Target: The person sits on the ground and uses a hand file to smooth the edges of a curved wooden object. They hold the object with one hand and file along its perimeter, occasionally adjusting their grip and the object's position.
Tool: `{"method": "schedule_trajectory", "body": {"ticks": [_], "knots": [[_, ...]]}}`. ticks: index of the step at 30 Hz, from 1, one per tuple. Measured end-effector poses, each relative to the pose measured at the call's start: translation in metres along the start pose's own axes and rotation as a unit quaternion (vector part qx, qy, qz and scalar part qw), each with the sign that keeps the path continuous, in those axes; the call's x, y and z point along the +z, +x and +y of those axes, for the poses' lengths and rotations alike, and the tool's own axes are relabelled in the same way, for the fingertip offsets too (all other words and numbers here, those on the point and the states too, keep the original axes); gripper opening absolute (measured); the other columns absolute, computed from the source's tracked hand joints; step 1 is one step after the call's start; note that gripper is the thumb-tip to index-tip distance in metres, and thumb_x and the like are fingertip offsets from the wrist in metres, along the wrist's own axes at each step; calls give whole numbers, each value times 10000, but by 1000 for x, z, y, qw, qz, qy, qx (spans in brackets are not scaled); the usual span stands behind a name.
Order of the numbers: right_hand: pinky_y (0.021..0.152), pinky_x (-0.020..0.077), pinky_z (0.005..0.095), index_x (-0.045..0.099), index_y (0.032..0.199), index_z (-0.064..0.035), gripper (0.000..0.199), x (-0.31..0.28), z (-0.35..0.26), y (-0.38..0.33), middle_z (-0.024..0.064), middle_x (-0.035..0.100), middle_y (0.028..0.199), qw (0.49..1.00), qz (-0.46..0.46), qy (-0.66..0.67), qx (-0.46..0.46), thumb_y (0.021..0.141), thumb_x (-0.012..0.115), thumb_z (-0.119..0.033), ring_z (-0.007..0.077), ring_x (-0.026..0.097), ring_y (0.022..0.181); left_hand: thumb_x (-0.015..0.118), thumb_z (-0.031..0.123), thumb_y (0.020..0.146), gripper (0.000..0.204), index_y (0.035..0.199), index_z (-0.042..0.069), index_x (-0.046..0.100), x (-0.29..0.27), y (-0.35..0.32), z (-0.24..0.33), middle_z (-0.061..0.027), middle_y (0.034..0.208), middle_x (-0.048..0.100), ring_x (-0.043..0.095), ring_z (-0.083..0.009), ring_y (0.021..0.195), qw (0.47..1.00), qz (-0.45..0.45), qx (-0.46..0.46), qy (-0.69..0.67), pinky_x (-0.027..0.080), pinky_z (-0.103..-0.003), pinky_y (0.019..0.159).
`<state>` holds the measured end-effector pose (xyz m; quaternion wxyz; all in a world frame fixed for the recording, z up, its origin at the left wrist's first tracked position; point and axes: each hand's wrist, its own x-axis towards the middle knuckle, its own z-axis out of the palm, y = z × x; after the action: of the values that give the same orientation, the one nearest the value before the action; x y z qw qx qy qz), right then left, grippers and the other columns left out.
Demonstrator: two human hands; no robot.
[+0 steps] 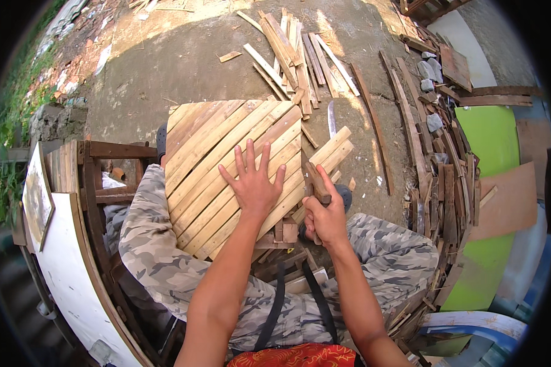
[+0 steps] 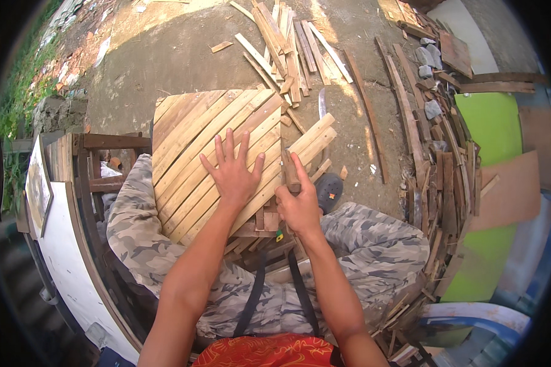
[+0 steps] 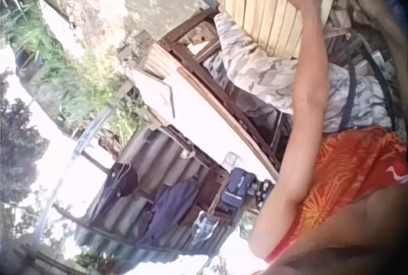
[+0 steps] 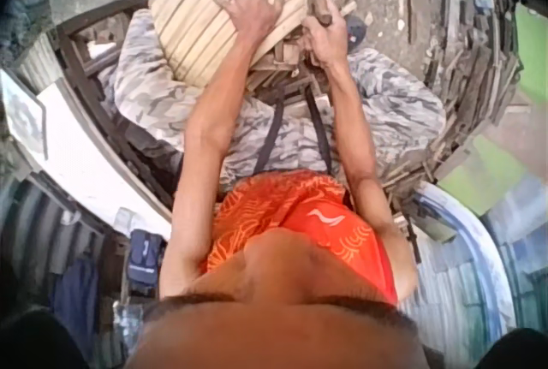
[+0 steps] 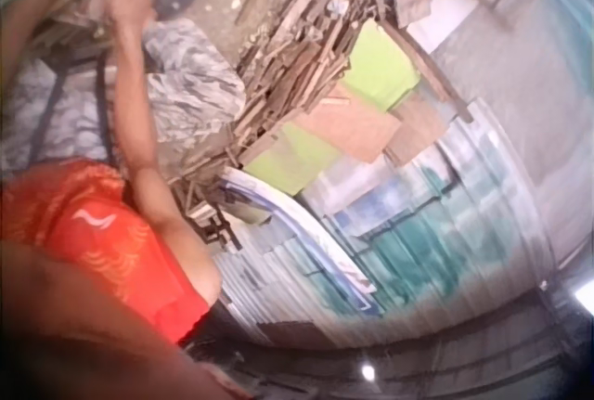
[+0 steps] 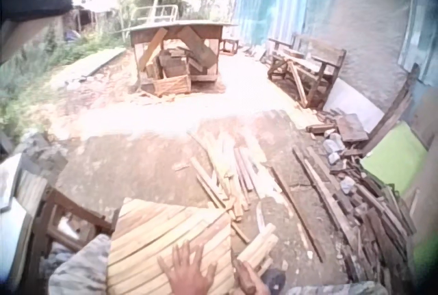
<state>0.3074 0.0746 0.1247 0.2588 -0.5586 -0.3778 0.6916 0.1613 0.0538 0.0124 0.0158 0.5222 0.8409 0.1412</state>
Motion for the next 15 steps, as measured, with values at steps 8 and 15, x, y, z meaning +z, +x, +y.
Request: {"method": "schedule_trajectory", "body": {"ticks": [8, 15], "knots": [[411, 363, 262, 309, 1637, -148, 800, -17, 11, -1, -19, 516, 638, 998, -45, 41, -33, 900, 567, 25, 69, 422, 452, 626, 575, 939, 714, 1461, 97, 531, -22, 39, -107, -188, 1565, 435, 321, -323, 1502, 976, 114, -172, 64, 201, -638, 1181], [409, 367, 260, 308, 1636, -141, 785, -25, 12, 0, -27, 454, 596, 996, -69, 48, -42, 912, 569, 14, 80, 401, 432, 590, 778, 871, 916, 1348, -3, 605, -67, 37, -187, -286, 1254, 670, 629, -464, 1192, 939, -101, -324, -63, 492, -516, 1002]]}}
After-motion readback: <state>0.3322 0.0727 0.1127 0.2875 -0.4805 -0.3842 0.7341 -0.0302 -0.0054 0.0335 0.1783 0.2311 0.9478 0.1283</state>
